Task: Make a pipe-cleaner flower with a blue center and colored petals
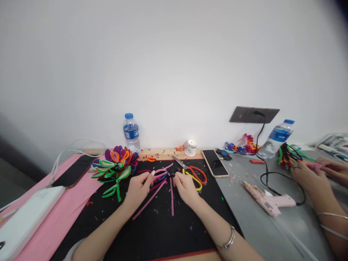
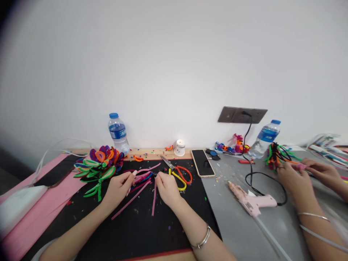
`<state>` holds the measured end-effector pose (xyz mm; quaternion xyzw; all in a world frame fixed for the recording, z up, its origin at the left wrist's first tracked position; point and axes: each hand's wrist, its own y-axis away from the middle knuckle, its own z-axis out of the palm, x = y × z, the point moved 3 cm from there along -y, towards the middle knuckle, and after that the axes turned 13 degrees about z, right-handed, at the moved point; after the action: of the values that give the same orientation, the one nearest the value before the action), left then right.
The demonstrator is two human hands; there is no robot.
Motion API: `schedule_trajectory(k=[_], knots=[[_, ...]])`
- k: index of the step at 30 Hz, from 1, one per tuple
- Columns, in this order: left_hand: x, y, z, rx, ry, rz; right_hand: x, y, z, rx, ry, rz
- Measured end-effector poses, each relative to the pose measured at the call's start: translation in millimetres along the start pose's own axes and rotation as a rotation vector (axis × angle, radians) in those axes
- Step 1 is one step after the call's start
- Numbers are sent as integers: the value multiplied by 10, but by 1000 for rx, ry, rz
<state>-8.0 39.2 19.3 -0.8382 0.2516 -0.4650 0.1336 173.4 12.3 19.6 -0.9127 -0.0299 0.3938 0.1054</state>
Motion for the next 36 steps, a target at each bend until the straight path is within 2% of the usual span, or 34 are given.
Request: schedule_trajectory(k=[5,10,13,15,17,21,26,36], knots=[[-224,-58,-84,99,99,-145,65,-44,-47,40,-17,36],[-389,-104,-149,107,32,-211,47,-43,-38,30,-28,31],[-404,-116,-153,46,-39,-168,21,-30,-45,22,-30,31],[-377,-119,-160,58,-81,-131,9,-25,-51,16,-23,33],[-307,-124,-158,54,-192,-27,-1,-23,-52,14,-22,33],[-191,-113,-108,-55,-341,111,-13,-26,-42,18,-37,21],[-209,-91,-76,-165,-325,109,-7,-33,-28,-3,-65,30],[-263,-78,-95,-145,-339,81,12,-27,-23,-14,-103,65]])
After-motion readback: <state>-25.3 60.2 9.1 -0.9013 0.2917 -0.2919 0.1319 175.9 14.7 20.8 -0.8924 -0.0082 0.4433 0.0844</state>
